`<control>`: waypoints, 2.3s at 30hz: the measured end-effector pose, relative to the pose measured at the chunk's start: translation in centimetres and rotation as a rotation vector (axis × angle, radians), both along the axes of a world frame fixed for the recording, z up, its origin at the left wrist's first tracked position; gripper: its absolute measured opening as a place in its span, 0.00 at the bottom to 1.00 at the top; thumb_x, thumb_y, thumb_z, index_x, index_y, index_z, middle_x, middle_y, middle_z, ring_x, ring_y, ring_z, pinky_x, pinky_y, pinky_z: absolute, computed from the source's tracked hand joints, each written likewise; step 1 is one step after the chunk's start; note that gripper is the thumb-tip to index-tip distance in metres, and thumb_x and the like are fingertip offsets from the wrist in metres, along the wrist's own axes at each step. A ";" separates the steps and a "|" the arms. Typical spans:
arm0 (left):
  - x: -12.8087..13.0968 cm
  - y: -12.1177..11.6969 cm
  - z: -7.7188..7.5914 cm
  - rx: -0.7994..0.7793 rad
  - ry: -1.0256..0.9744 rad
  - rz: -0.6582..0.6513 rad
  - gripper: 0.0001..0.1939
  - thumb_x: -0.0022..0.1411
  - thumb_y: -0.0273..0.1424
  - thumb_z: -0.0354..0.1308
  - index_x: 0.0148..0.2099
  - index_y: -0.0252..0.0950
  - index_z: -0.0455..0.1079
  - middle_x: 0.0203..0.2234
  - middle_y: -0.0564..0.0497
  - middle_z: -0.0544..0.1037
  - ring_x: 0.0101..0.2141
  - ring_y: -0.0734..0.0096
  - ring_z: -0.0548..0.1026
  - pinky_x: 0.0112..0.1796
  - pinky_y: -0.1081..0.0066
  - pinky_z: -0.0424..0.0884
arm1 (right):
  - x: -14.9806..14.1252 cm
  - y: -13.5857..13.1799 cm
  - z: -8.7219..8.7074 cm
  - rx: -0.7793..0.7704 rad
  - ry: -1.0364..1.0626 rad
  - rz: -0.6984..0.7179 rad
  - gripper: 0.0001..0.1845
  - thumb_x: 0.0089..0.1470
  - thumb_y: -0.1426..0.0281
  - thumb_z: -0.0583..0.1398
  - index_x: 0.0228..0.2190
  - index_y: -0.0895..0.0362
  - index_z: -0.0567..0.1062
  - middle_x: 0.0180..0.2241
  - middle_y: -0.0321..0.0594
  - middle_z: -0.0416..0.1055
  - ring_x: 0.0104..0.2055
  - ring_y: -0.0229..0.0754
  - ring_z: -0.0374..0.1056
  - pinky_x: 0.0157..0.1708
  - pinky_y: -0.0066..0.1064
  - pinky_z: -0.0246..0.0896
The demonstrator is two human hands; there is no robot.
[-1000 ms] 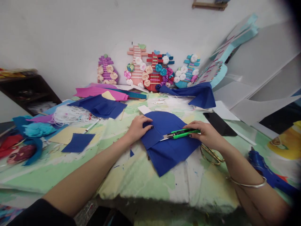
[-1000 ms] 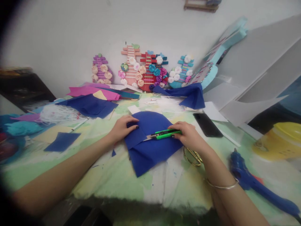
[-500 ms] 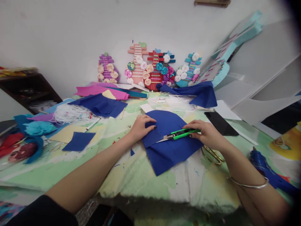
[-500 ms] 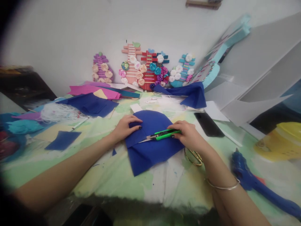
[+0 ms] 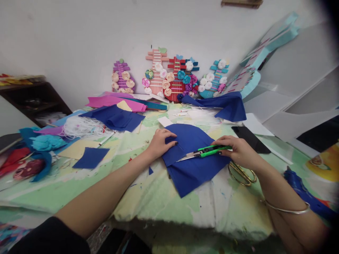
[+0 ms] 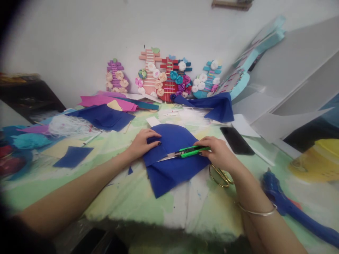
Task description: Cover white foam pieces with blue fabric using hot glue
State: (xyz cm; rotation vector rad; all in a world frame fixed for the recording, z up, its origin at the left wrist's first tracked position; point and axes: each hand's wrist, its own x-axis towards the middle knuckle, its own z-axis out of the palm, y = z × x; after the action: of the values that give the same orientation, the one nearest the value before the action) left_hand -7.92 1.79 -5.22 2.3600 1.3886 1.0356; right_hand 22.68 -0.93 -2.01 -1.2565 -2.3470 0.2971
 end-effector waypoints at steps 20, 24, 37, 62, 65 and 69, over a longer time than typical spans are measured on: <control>0.1 -0.5 0.7 0.042 -0.174 -0.004 0.10 0.57 0.29 0.57 0.42 0.36 0.74 0.39 0.48 0.77 0.42 0.63 0.73 0.47 0.62 0.67 | -0.5 0.5 -0.3 -0.031 0.026 0.018 0.15 0.49 0.69 0.58 0.40 0.51 0.77 0.41 0.40 0.73 0.43 0.48 0.68 0.46 0.40 0.61; -0.1 -0.5 0.9 0.014 -0.229 -0.015 0.11 0.53 0.28 0.59 0.42 0.36 0.74 0.38 0.47 0.77 0.41 0.63 0.74 0.45 0.62 0.69 | -0.8 0.5 -0.4 -0.023 0.040 0.004 0.15 0.49 0.69 0.58 0.40 0.51 0.77 0.41 0.40 0.73 0.44 0.48 0.68 0.47 0.41 0.60; -1.9 0.1 1.7 -0.077 0.015 0.231 0.08 0.50 0.34 0.62 0.33 0.37 0.75 0.32 0.47 0.77 0.37 0.60 0.73 0.42 0.59 0.70 | -0.9 0.3 -0.6 -0.002 0.078 -0.015 0.15 0.49 0.70 0.58 0.41 0.52 0.77 0.42 0.41 0.73 0.44 0.48 0.68 0.47 0.41 0.60; -1.0 -0.5 0.7 -0.318 -0.156 0.027 0.24 0.43 0.33 0.68 0.44 0.39 0.69 0.45 0.48 0.72 0.49 0.56 0.68 0.51 0.56 0.63 | -2.2 -0.4 -0.6 0.041 -0.019 0.035 0.18 0.50 0.74 0.57 0.43 0.50 0.76 0.43 0.43 0.72 0.46 0.50 0.66 0.47 0.45 0.59; -0.9 -0.7 0.7 -0.317 -0.169 0.037 0.24 0.42 0.32 0.69 0.44 0.39 0.69 0.44 0.48 0.72 0.49 0.56 0.68 0.50 0.57 0.64 | -2.1 -0.5 -0.6 0.051 -0.032 0.030 0.18 0.50 0.74 0.57 0.42 0.50 0.77 0.43 0.43 0.73 0.46 0.50 0.66 0.47 0.44 0.59; -0.9 -0.6 0.6 -0.306 -0.171 0.036 0.25 0.41 0.33 0.70 0.44 0.39 0.69 0.44 0.48 0.72 0.48 0.56 0.68 0.51 0.55 0.62 | -1.7 -0.6 -0.6 0.064 -0.047 0.013 0.18 0.48 0.75 0.57 0.41 0.51 0.77 0.42 0.43 0.73 0.45 0.51 0.66 0.46 0.44 0.59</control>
State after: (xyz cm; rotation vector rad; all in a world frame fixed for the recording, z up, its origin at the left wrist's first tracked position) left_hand -8.85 1.19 -4.63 1.9886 1.4168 0.9328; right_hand 20.96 -1.54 -2.57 -1.2316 -2.3859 0.1971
